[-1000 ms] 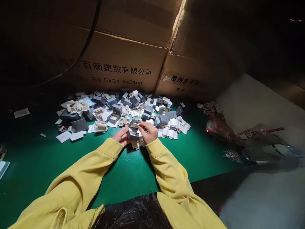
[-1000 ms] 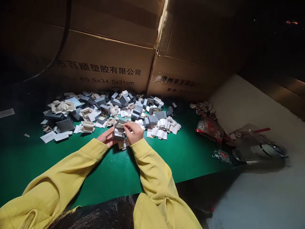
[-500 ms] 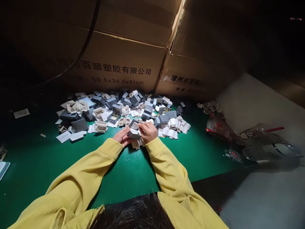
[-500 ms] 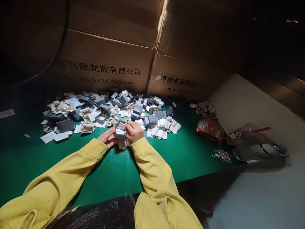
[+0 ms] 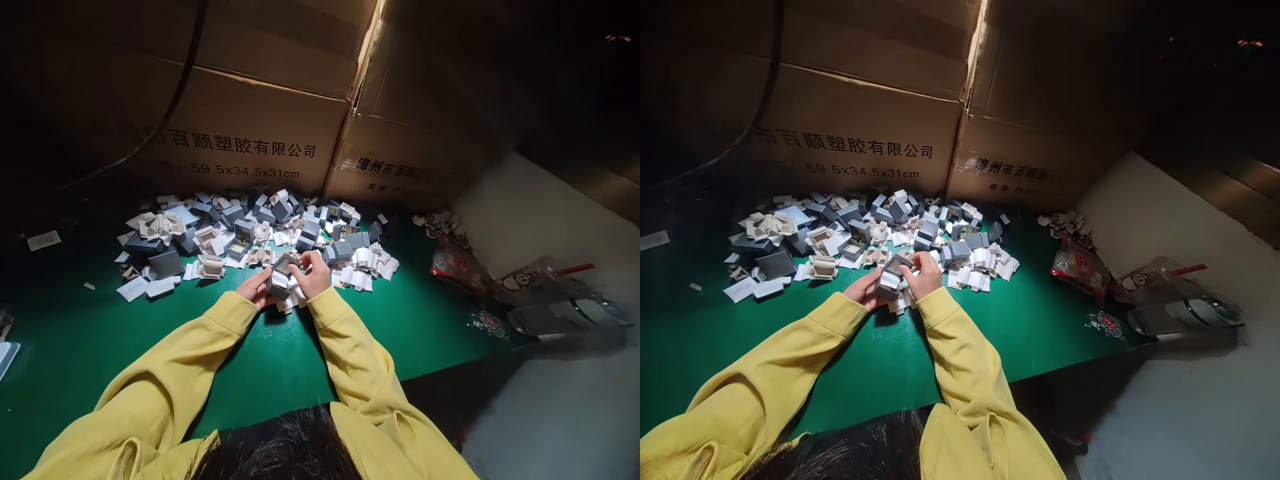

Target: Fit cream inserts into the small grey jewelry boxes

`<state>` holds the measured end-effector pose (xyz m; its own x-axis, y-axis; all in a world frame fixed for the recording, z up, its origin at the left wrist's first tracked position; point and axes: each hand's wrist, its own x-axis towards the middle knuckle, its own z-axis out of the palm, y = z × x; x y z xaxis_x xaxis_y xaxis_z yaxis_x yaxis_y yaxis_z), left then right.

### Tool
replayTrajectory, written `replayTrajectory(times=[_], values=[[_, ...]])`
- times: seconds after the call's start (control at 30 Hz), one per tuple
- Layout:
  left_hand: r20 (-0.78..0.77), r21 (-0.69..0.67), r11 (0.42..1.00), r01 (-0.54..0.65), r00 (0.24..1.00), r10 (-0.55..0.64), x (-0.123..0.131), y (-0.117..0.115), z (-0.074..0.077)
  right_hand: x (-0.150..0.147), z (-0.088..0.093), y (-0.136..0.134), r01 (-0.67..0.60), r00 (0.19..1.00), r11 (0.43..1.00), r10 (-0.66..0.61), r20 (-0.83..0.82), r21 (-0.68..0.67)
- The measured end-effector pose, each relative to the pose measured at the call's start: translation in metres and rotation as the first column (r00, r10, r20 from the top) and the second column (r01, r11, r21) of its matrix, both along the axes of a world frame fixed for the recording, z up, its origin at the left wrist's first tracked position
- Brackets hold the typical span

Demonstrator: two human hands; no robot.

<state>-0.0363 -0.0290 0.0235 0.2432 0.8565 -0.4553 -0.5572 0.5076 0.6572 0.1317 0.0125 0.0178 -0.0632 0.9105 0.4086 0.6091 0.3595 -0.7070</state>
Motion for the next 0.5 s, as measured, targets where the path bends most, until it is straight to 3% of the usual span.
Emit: replayTrajectory(times=[0.17,0.3,0.5], values=[[-0.019,0.083,0.996,0.042,0.999,-0.041,0.002,-0.005,0.0,0.0,-0.001,0.0,0.009,0.999,1.0,-0.01,-0.033,-0.016],[-0.042,0.153,0.987,0.049,0.998,-0.043,0.005,-0.008,-0.004,0.002,-0.005,0.001,0.009,0.997,1.0,-0.011,0.074,0.022],[0.022,0.1,0.989,-0.113,0.994,0.111,-0.001,0.002,-0.009,0.022,0.01,0.001,-0.016,0.962,0.999,0.004,0.273,0.042]])
